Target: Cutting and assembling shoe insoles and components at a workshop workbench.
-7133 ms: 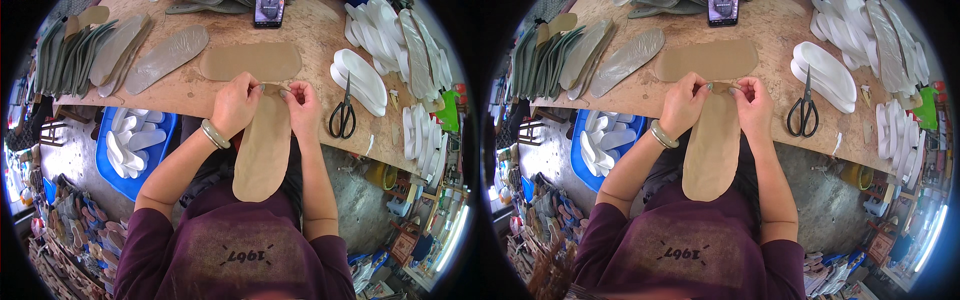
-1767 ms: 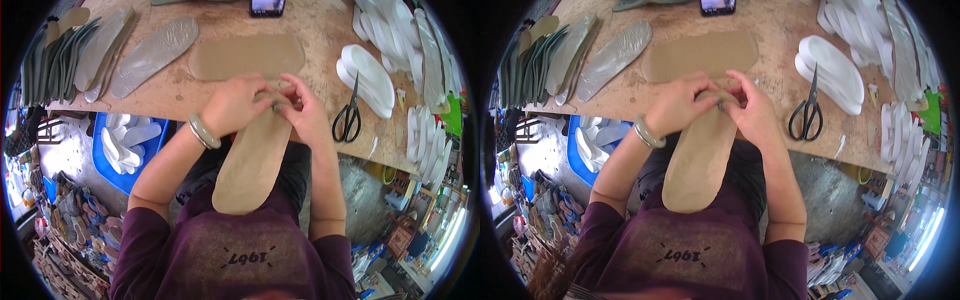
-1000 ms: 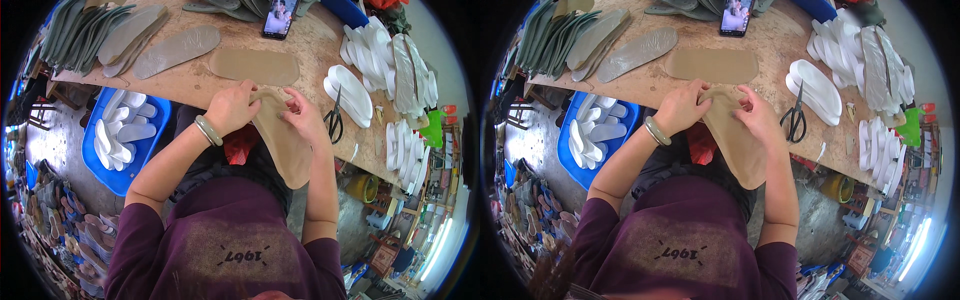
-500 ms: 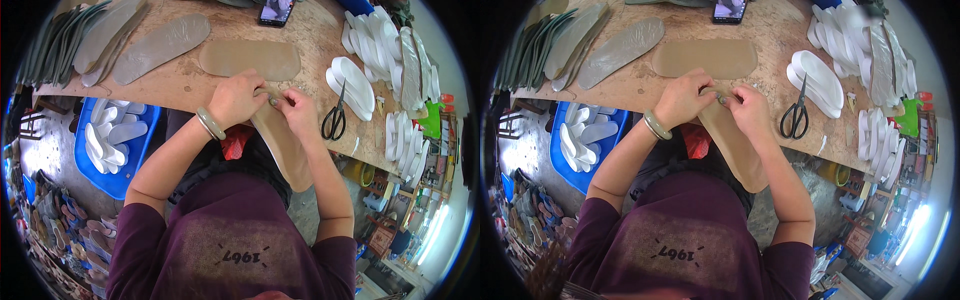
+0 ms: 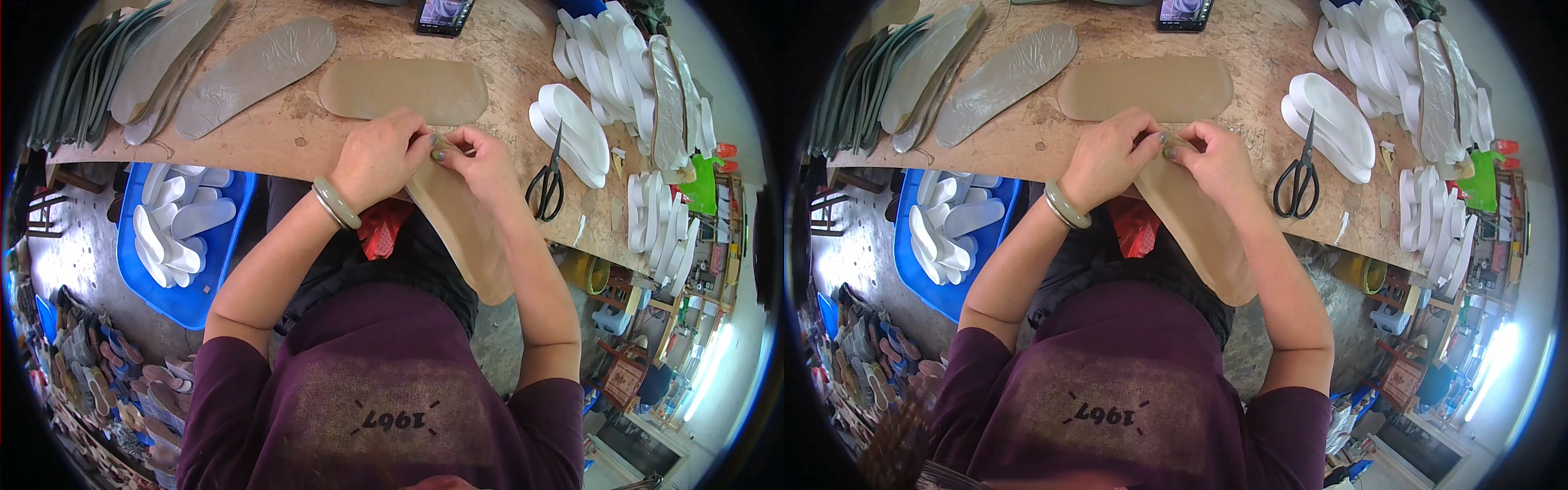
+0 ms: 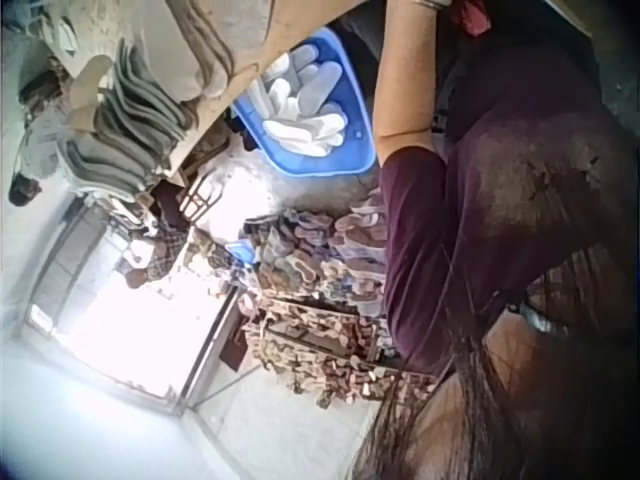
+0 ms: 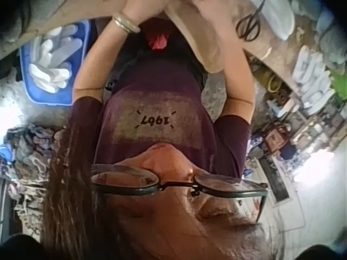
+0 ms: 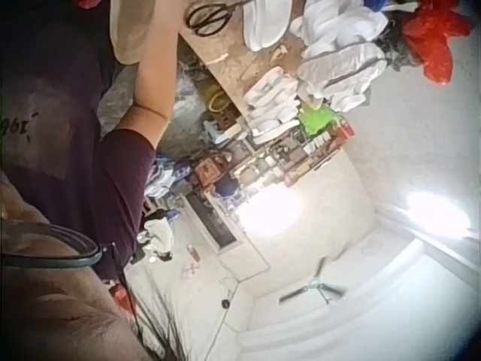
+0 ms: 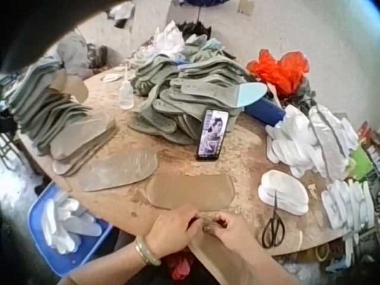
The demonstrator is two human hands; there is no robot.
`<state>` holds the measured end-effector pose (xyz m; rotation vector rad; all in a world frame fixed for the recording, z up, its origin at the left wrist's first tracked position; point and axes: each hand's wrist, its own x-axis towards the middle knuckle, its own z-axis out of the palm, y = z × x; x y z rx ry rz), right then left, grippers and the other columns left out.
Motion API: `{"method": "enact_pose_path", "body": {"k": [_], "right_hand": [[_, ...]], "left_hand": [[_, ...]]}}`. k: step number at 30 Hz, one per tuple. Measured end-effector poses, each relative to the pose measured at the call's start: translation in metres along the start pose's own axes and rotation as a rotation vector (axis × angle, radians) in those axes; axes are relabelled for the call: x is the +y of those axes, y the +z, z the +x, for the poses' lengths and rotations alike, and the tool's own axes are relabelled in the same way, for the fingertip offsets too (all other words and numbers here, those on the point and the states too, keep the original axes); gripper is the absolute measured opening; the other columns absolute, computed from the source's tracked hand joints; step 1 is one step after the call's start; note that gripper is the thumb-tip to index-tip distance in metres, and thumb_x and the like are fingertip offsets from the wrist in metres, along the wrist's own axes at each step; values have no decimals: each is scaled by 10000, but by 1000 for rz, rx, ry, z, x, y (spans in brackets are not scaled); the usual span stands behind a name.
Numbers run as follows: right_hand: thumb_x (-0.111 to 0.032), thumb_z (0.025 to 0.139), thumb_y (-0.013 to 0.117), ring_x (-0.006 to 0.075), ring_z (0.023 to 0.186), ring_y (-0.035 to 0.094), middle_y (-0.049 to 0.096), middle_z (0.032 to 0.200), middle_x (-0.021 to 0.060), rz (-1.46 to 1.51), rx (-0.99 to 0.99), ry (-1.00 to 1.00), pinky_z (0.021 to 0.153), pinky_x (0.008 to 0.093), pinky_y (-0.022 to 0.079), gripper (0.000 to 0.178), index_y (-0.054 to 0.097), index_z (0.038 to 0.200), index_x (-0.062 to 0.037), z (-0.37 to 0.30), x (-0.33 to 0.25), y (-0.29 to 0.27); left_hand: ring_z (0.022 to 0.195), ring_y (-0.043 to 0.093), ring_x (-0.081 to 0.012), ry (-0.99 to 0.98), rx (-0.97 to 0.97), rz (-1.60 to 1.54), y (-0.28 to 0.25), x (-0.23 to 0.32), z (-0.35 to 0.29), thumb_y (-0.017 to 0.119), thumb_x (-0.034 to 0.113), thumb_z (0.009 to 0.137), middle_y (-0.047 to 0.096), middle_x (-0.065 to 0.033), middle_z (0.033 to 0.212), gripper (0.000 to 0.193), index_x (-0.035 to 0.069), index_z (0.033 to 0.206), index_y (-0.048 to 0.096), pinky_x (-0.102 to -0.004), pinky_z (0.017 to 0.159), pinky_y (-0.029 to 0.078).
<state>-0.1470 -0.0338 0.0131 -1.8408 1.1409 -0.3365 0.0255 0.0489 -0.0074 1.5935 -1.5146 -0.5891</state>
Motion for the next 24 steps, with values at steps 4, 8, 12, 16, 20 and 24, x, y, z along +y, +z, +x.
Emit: {"method": "enact_pose_path", "body": {"k": [4,8,12,16,20,24], "right_hand": [[-136,804,789,127,739,665,724,868,95,-56,27,37,685,283,519,251,715,1006,-6,5,0,-2],[-165,883,712,128,741,660,732,898,64,336,-66,111,699,285,518,216,722,1041,-18,8,6,-19],[-170,969,589,119,863,647,714,1012,45,485,-5,86,795,262,519,271,701,1149,0,-7,11,-51],[-185,944,645,127,882,642,706,1054,59,181,94,17,794,282,524,297,692,1188,-22,-42,24,-67],[-233,859,755,138,814,627,686,925,64,-166,175,-27,742,288,507,306,711,1075,-22,-64,13,-29],[-248,831,781,174,718,616,655,843,98,-139,171,92,671,314,477,286,706,950,0,-63,21,-20]], "left_hand": [[847,645,-338,-10,2,3,-1,4,2,615,216,908,650,-138,910,184,40,943,657,-413,723,502],[812,643,-323,25,29,-14,2,1,0,618,211,905,648,-132,893,183,34,930,657,-399,704,500],[757,633,-291,29,36,-10,1,2,0,629,211,903,647,-123,873,184,30,924,660,-376,685,498],[739,631,-280,21,46,-5,0,3,-1,635,209,907,650,-121,872,180,33,928,662,-366,677,498],[745,633,-284,65,43,21,2,1,-1,632,205,913,648,-126,872,178,30,932,658,-366,678,497],[762,636,-296,83,69,49,2,6,-2,624,195,921,646,-132,878,171,28,940,651,-378,680,497]]}}
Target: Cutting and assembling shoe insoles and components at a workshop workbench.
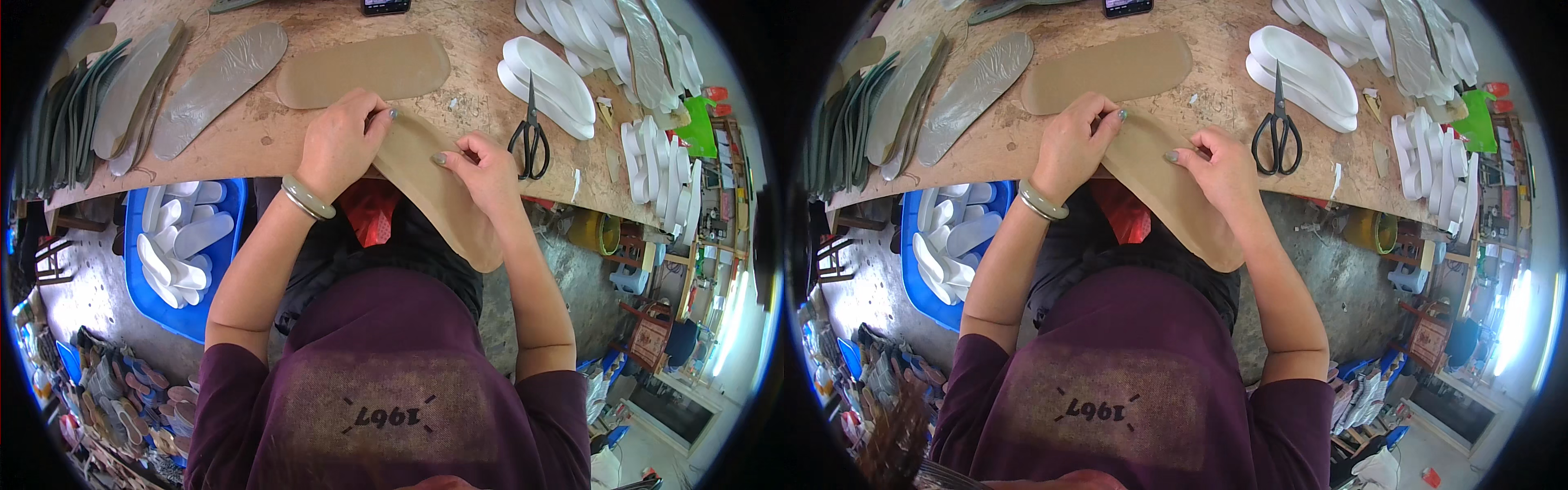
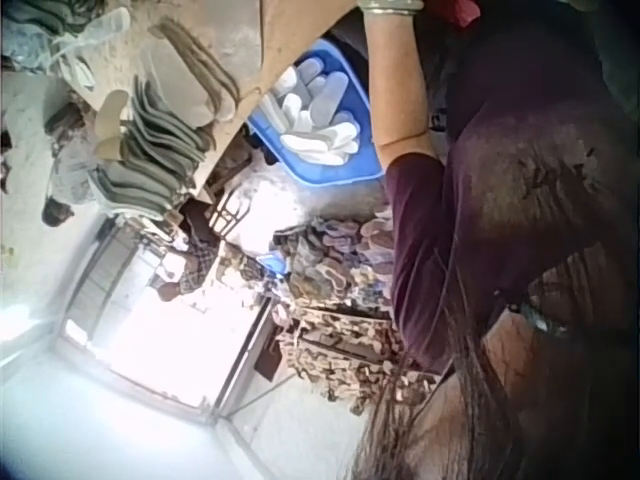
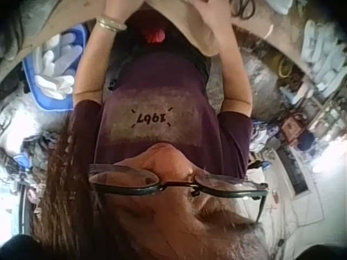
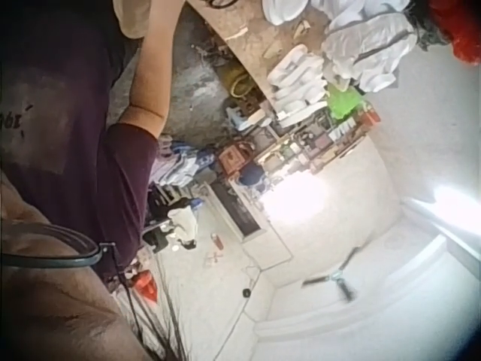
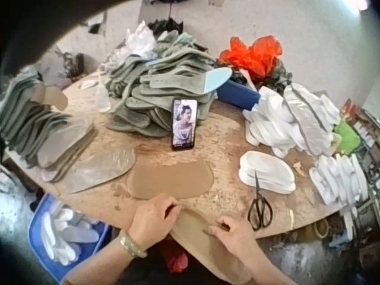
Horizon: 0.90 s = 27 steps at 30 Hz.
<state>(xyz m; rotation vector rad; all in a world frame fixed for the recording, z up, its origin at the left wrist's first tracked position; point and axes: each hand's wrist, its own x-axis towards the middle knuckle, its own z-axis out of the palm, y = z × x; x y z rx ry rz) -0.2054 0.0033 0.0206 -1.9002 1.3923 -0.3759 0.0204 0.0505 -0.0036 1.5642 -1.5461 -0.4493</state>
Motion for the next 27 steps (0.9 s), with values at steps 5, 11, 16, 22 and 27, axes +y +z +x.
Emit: {"method": "enact_pose_path", "body": {"k": [5,11,16,22,27], "right_hand": [[-233,873,753,74,762,540,615,847,16,52,-65,-75,695,245,441,249,707,1005,-27,8,12,-11],[-179,865,758,58,793,567,676,909,15,-68,-9,-130,703,240,455,235,716,1013,-2,-12,12,-23],[-148,844,765,56,756,559,673,834,-5,129,-40,17,693,233,452,227,710,1002,5,-3,23,-16],[-132,847,760,63,739,566,675,824,-7,250,-73,-23,683,245,459,177,700,920,18,1,22,-26],[-144,886,711,70,763,585,683,851,-11,67,-53,-75,687,252,469,184,716,971,19,1,16,-9]], "left_hand": [[760,637,-308,22,40,25,1,-1,-4,624,189,918,645,-139,871,164,27,936,646,-392,679,496],[799,640,-344,-33,47,97,-1,7,-11,627,173,914,643,-138,881,143,35,878,622,-424,682,505],[795,639,-343,5,82,132,-1,8,-9,634,180,913,644,-127,892,145,41,875,618,-428,675,502],[798,639,-335,19,47,208,-4,8,-7,613,195,923,641,-144,877,164,32,913,621,-418,688,492],[808,637,-353,32,68,203,-5,10,-9,614,194,921,644,-136,889,160,37,893,617,-433,687,498]]}}
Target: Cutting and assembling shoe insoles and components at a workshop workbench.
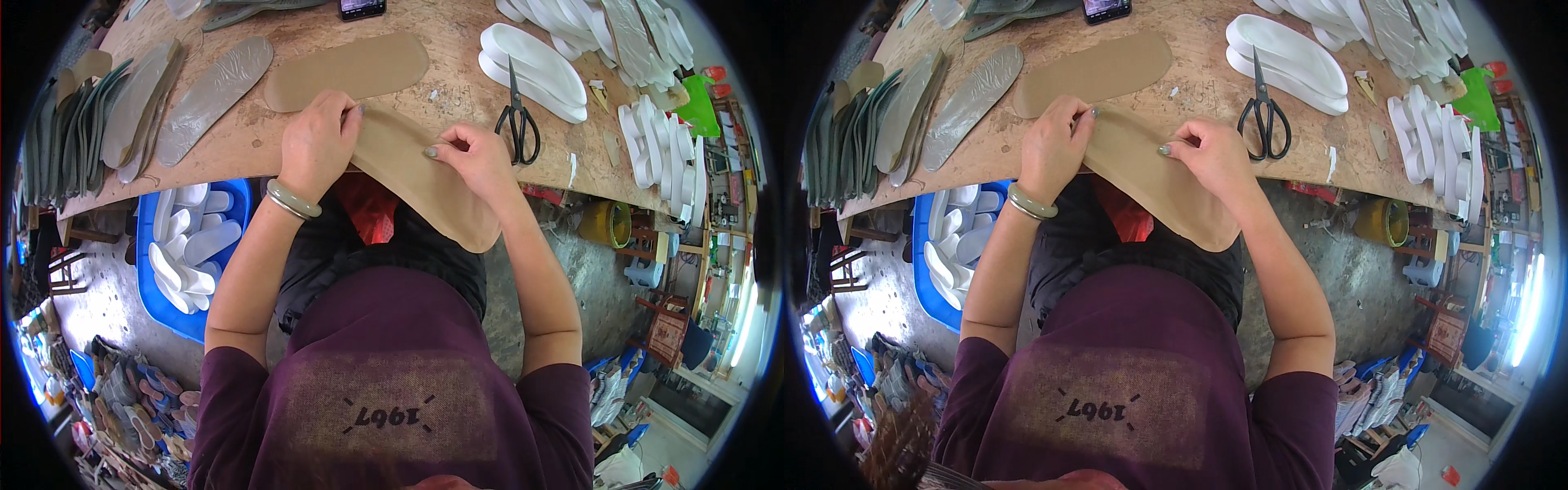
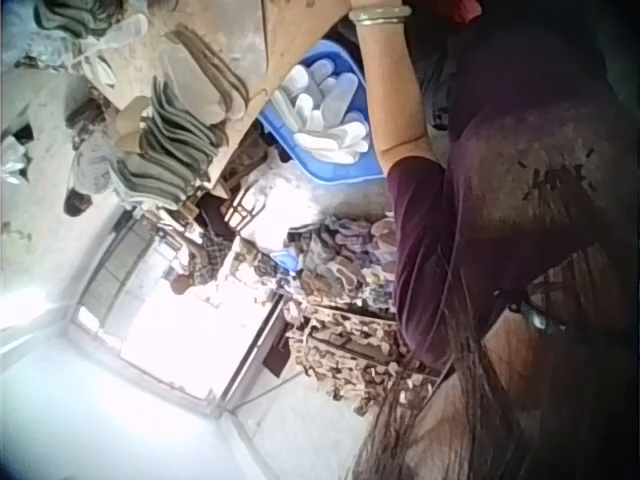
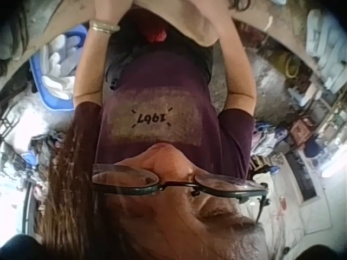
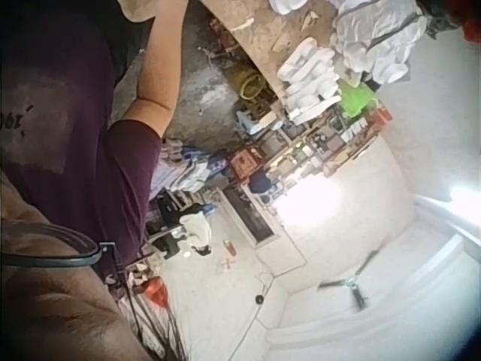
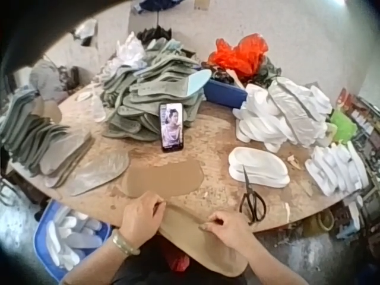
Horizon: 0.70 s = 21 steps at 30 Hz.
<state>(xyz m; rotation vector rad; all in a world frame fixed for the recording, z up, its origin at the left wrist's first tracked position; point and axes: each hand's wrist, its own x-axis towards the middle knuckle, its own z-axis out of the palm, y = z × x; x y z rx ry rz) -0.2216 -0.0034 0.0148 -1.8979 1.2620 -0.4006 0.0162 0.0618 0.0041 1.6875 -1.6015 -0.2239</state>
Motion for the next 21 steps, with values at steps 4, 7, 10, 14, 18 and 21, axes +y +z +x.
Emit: {"method": "enact_pose_path", "body": {"k": [4,7,10,14,18,21], "right_hand": [[-133,881,720,79,778,601,694,900,9,-94,-7,-66,709,247,480,224,719,1066,-6,7,2,-6],[-122,865,740,82,792,602,696,914,38,98,-37,8,720,249,483,253,715,1093,-16,4,4,-28],[-124,859,747,87,786,584,673,886,57,132,36,0,717,251,477,243,707,1070,-11,-10,7,-22],[-178,800,801,184,709,615,640,795,91,-26,146,-54,671,312,484,255,682,904,23,-16,12,-10],[-128,836,774,100,733,558,627,815,28,76,99,20,689,272,463,190,697,939,12,-11,18,-22],[-117,847,759,100,734,555,609,801,16,78,99,30,696,261,456,169,702,939,12,-22,21,-20]], "left_hand": [[802,639,-353,-12,12,28,-1,-3,1,616,201,918,647,-125,898,167,42,868,615,-438,680,505],[793,637,-354,-21,12,50,-2,-3,1,617,200,916,644,-127,886,164,46,863,610,-440,673,505],[782,635,-353,-8,39,89,-2,-1,-2,618,195,914,639,-125,871,156,51,857,600,-446,660,505],[769,634,-352,8,47,80,-1,-2,-3,621,187,911,634,-123,857,146,55,855,593,-448,644,504],[758,632,-352,27,71,88,-1,-4,-2,627,173,904,634,-121,854,138,53,850,588,-443,633,504],[754,631,-354,23,78,99,0,-2,-3,629,170,901,633,-124,851,138,52,844,585,-445,632,503]]}}
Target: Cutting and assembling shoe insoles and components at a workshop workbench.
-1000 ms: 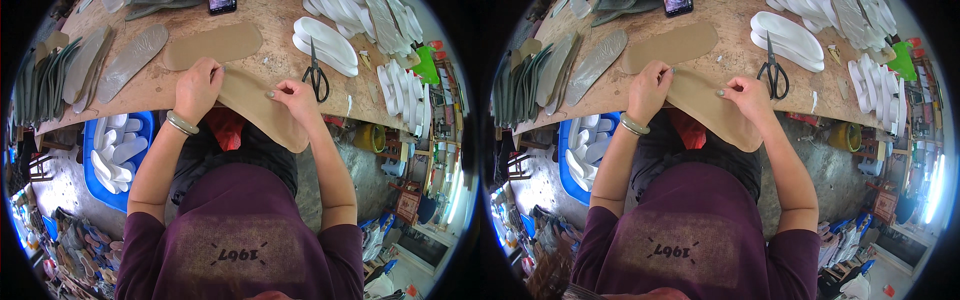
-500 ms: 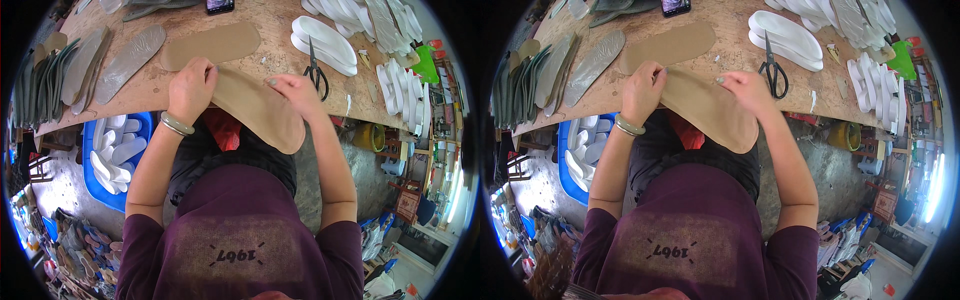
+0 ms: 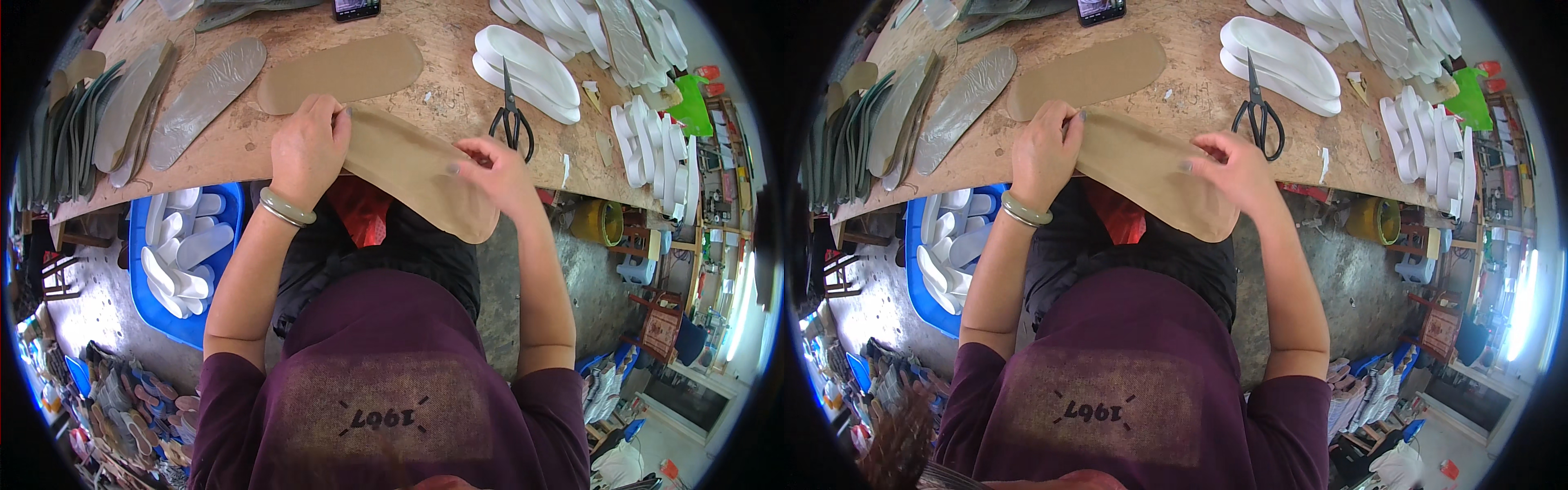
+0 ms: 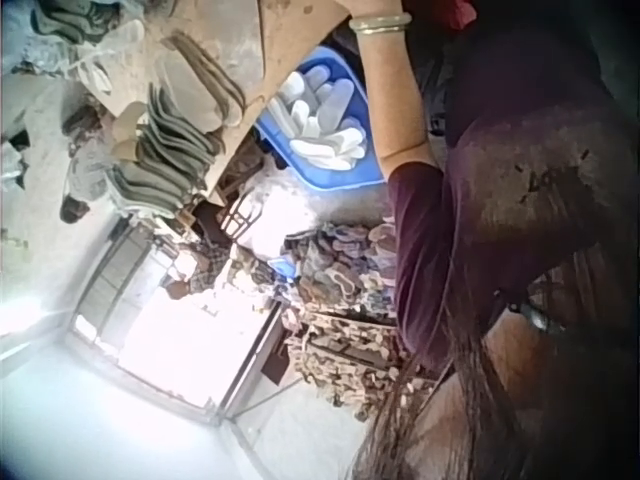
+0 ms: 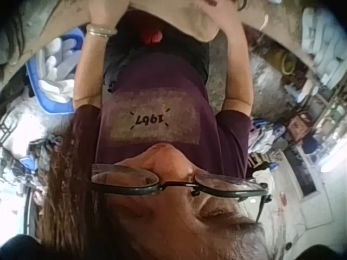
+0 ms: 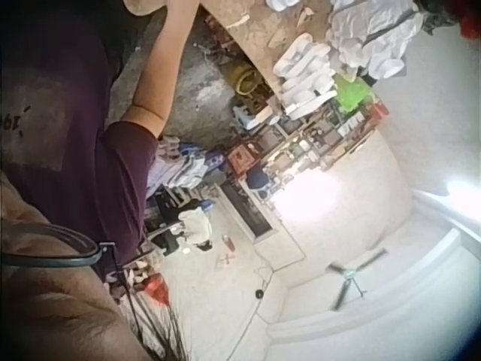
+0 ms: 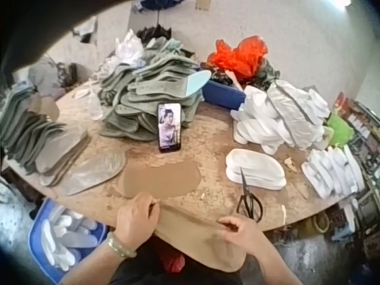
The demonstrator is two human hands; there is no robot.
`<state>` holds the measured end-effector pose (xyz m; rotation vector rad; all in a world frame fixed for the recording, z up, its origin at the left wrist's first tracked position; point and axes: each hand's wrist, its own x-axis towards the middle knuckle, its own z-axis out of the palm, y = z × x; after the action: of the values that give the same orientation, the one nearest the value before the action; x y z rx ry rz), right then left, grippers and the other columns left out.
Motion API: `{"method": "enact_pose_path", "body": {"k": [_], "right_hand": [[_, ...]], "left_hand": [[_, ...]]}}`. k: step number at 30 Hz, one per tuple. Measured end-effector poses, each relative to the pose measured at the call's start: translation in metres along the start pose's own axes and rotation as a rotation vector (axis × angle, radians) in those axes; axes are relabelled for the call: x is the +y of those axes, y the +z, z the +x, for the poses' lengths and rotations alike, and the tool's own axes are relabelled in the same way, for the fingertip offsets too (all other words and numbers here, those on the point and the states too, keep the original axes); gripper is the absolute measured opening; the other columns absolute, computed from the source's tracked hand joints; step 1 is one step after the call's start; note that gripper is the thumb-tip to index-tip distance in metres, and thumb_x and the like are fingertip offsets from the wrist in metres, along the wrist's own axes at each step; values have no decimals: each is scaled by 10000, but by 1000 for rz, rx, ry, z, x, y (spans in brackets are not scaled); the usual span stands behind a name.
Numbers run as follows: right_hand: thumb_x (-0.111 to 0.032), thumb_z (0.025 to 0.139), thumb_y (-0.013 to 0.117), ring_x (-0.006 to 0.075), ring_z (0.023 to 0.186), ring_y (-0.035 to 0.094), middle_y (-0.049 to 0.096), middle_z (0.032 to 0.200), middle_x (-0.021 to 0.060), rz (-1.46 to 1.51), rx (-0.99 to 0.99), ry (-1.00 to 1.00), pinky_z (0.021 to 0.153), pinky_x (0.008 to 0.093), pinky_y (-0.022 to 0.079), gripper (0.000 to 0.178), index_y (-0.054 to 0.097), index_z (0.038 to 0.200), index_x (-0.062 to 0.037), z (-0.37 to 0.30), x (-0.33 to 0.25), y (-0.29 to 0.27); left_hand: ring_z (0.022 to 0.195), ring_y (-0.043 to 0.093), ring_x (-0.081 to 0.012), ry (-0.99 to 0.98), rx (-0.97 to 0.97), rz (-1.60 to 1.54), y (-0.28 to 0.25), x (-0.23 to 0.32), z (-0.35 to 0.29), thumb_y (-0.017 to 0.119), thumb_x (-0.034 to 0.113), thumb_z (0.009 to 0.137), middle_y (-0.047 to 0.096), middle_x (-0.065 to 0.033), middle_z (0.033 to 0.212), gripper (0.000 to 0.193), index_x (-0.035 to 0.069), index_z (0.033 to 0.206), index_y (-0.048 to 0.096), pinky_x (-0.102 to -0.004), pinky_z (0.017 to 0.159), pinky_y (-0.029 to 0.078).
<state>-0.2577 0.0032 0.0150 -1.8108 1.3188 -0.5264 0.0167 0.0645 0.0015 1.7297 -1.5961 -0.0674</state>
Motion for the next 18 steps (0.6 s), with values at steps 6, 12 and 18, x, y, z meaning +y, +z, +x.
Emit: {"method": "enact_pose_path", "body": {"k": [6,12,18], "right_hand": [[-113,879,722,99,750,556,589,798,15,-105,54,-79,716,247,453,164,703,981,14,1,11,3],[-125,876,705,178,716,616,636,802,80,-13,85,-79,659,304,473,155,715,978,-7,-16,9,-7],[-107,915,676,95,771,599,663,864,40,-151,184,-99,705,240,474,171,722,1053,-17,-7,22,-9]], "left_hand": [[751,625,-360,-10,-5,-9,0,1,0,629,168,900,627,-132,844,144,49,838,577,-455,633,497],[766,622,-363,-33,-19,-6,-4,3,-1,620,169,911,624,-134,848,143,44,855,582,-446,647,489],[844,622,-359,-10,-10,57,-7,1,1,622,157,913,632,-132,932,113,51,952,619,-428,702,489]]}}
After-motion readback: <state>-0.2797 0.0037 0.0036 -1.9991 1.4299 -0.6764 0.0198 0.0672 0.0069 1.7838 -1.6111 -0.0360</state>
